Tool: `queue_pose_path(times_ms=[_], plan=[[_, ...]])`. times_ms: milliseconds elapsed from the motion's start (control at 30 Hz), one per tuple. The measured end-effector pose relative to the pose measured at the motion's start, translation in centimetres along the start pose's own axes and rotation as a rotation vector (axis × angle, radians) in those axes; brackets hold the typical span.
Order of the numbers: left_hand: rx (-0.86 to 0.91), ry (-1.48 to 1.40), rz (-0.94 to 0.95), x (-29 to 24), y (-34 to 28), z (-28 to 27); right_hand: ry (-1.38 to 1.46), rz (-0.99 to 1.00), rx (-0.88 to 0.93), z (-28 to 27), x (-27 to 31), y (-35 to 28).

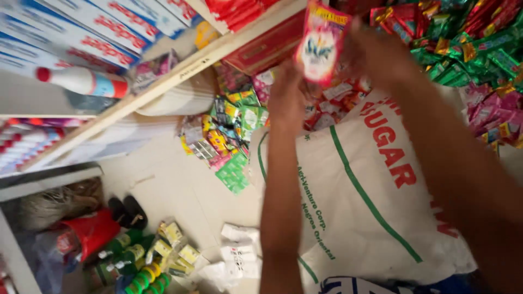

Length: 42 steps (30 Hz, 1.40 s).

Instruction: Sorting detergent sachets from a pile on the floor into a large white sack while stocking shelves.

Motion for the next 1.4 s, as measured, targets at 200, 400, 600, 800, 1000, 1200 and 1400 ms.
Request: queue_pose_path(times_ms=[200, 400, 600, 800, 1000, 1200, 1400], plan=[[-0.316, 0.299, -0.048, 5.5, -5.8, -2.2, 0.184, -0.119, 0.021, 3.3, -2.9, -5.7], [-0.273, 0.804, -0.078, 6.9, -3.8, -5.2, 0.048, -0.246, 0.238, 6.2, -1.9, -6.1], [-0.399, 0.425, 0.196, 3.8, -4.6, -4.7, -0.091, -0.453, 0.347, 7.3, -1.5, -6.6], [-0.351, 0.459, 0.259, 3.5, -4.3, -4.7, -0.002, -0.462, 0.331, 7.1, -2.4, -5.2], [-0.336, 0.450, 0.305, 2.2, -4.7, -3.5, 0.108, -0.443, 0.313, 6.5, -1.9, -5.2], [-0.429, 0.434, 0.316, 3.0, -4.7, -3.8, -0.037, -0.419, 0.193, 5.4, -3.4, -3.7], [-0.518, 0.378, 0.304, 4.5, -4.2, -5.3, -0.039, -0.385, 0.199, 5.3, -4.3, -2.8]])
Point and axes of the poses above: each hand's wrist, its own y-axis towards the middle knuckle, its own z-axis out of the palm, x = y × z, the point moved 10 cm from there along y, towards the middle knuckle, and after that the axes turned 14 degrees about y, right-handed, at the moved point
